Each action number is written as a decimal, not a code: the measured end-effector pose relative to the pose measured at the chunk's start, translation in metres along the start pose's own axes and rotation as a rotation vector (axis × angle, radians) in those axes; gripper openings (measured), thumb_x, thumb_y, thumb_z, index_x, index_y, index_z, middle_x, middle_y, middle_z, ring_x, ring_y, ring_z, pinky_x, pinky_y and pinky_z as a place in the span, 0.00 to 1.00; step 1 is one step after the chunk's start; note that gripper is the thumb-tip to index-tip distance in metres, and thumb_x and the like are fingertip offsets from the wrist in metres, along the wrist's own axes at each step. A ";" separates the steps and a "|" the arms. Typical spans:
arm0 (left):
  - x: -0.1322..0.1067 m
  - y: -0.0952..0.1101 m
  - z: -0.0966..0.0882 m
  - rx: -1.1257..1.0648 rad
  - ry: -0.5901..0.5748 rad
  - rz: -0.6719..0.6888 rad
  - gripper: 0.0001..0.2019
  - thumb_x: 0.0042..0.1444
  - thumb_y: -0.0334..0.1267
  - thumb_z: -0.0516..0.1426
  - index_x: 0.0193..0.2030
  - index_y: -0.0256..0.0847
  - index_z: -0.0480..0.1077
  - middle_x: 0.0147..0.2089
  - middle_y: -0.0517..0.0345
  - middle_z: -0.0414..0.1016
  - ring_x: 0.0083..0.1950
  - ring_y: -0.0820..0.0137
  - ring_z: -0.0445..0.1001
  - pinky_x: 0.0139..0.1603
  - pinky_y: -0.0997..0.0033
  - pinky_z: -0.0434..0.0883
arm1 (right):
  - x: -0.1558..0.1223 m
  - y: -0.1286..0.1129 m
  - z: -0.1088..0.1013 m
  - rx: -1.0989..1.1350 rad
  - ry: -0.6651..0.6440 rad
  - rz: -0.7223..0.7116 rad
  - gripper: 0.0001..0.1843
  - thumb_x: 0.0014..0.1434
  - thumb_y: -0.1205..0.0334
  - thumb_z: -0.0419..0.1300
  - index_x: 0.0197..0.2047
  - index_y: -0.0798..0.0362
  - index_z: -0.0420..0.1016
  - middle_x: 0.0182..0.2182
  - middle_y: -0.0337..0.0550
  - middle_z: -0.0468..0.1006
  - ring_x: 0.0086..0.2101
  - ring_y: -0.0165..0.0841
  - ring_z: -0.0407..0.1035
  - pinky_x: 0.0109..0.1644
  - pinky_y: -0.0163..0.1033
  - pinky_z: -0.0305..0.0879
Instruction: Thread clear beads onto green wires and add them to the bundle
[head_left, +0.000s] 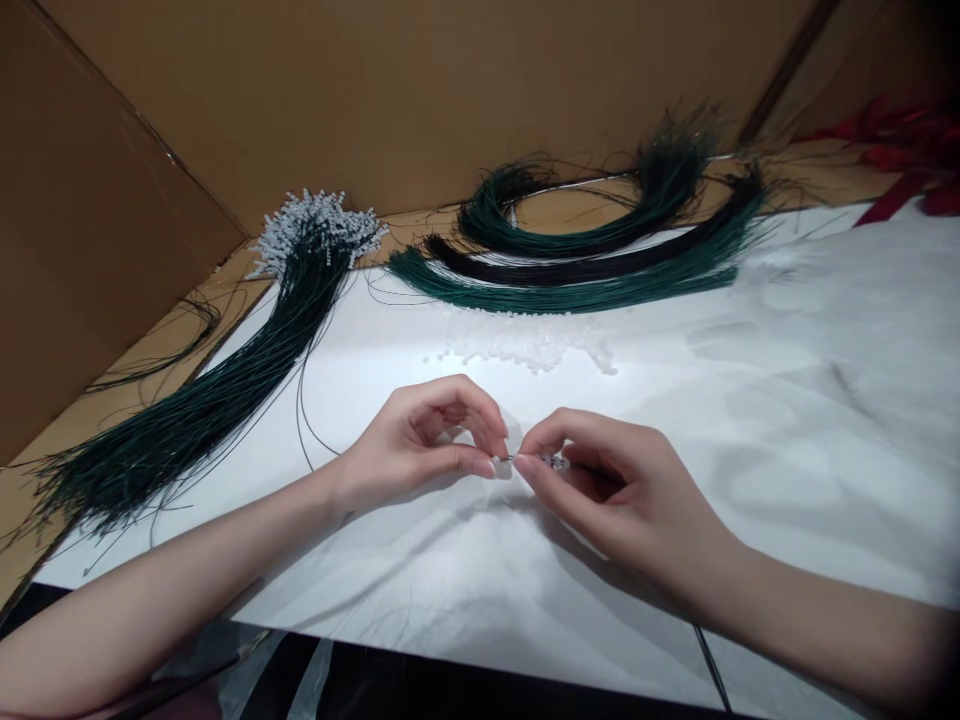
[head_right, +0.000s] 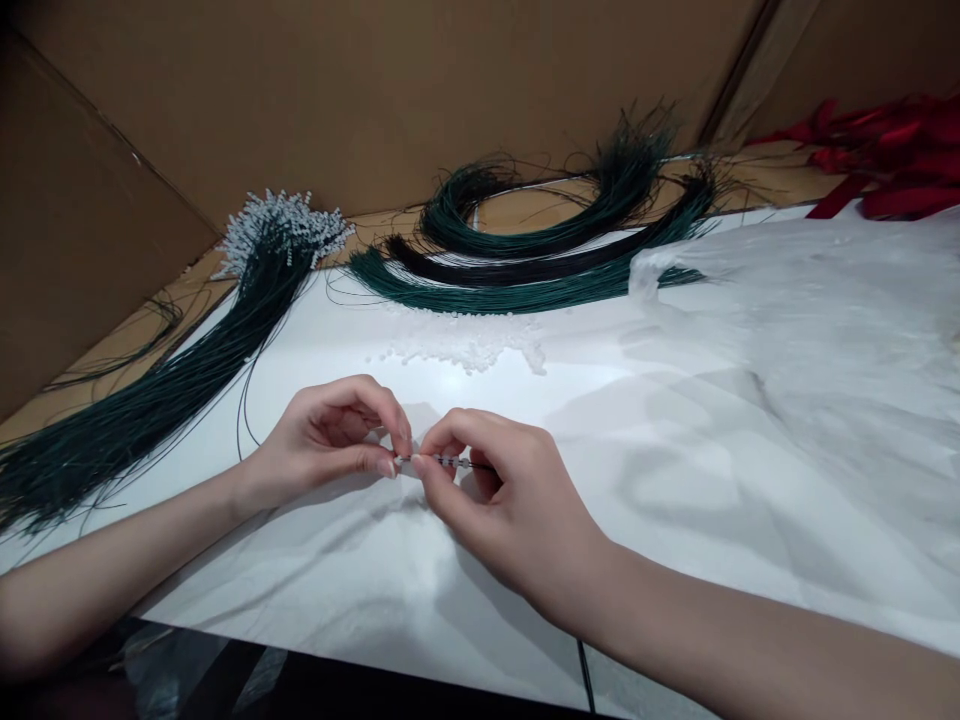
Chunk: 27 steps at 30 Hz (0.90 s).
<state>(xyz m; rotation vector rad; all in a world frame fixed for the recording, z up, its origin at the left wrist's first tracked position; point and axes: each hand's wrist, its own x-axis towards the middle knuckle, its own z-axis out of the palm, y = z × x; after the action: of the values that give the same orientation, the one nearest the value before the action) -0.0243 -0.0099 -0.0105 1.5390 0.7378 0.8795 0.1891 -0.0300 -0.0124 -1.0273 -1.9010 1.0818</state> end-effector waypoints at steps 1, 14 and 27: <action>0.000 0.000 0.001 0.003 0.001 -0.001 0.10 0.51 0.23 0.66 0.39 0.36 0.73 0.35 0.56 0.78 0.38 0.73 0.78 0.40 0.77 0.77 | 0.000 0.000 0.000 -0.003 0.000 -0.006 0.07 0.61 0.66 0.59 0.31 0.52 0.73 0.17 0.30 0.56 0.18 0.24 0.49 0.20 0.32 0.46; -0.003 -0.002 0.002 0.069 -0.004 0.042 0.13 0.50 0.25 0.67 0.42 0.37 0.73 0.35 0.56 0.77 0.37 0.73 0.76 0.40 0.75 0.75 | -0.002 0.003 0.002 -0.055 -0.008 -0.045 0.07 0.61 0.67 0.58 0.31 0.52 0.73 0.18 0.31 0.59 0.19 0.24 0.50 0.21 0.32 0.47; -0.005 -0.006 0.004 0.173 0.009 0.079 0.12 0.52 0.29 0.67 0.42 0.39 0.73 0.35 0.56 0.74 0.37 0.71 0.75 0.37 0.72 0.73 | -0.003 0.002 0.001 -0.088 -0.013 -0.046 0.07 0.61 0.68 0.58 0.30 0.51 0.72 0.17 0.30 0.57 0.19 0.24 0.50 0.21 0.33 0.47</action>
<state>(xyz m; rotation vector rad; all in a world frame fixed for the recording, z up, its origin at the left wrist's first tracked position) -0.0230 -0.0154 -0.0169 1.7285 0.7801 0.9001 0.1906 -0.0326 -0.0147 -1.0214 -1.9886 0.9886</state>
